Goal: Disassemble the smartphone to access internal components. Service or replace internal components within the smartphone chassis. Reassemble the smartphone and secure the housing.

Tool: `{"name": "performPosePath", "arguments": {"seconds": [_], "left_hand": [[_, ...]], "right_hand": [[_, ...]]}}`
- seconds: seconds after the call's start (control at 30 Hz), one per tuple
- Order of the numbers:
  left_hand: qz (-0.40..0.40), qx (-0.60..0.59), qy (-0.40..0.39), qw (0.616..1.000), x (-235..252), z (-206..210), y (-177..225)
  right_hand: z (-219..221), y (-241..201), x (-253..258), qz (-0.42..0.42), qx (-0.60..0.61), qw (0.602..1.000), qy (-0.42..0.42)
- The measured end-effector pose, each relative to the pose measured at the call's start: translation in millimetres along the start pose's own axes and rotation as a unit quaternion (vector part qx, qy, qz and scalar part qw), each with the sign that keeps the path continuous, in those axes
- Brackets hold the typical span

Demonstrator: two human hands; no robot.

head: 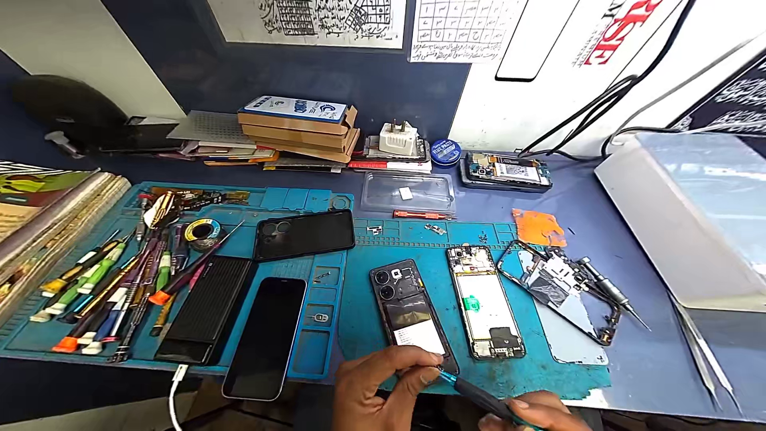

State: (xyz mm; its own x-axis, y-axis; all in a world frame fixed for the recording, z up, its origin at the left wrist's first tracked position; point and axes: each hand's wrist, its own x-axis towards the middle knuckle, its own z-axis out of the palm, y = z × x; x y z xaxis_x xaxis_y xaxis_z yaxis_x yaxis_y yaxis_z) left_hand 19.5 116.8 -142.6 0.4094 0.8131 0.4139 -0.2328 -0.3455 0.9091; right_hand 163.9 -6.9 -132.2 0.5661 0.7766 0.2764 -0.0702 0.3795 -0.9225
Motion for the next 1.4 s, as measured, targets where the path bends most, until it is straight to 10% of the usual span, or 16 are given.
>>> {"name": "performPosePath", "arguments": {"seconds": [0.33,0.63,0.93,1.13,1.4], "left_hand": [[0.092,0.269,-0.023,0.958,-8.5,-18.4,-5.1],[-0.004,0.077,-0.023,0.997,-6.1,-10.4,-5.4],[-0.071,-0.047,-0.032,0.996,3.8,-13.4,-3.7],[-0.322,-0.397,-0.011,0.86,-1.2,-10.1,8.2],[-0.343,-0.513,-0.003,0.787,-10.8,0.4,7.4]], "right_hand": [[16.8,2.0,-1.4,0.045,0.008,0.999,-0.001],[27.1,0.7,4.9,0.191,0.155,0.964,0.101],[28.7,-3.1,11.8,0.112,0.083,0.988,0.06],[25.6,-6.9,11.1,-0.103,-0.018,0.994,0.017],[27.1,-2.9,6.9,-0.149,-0.077,0.986,-0.018]]}}
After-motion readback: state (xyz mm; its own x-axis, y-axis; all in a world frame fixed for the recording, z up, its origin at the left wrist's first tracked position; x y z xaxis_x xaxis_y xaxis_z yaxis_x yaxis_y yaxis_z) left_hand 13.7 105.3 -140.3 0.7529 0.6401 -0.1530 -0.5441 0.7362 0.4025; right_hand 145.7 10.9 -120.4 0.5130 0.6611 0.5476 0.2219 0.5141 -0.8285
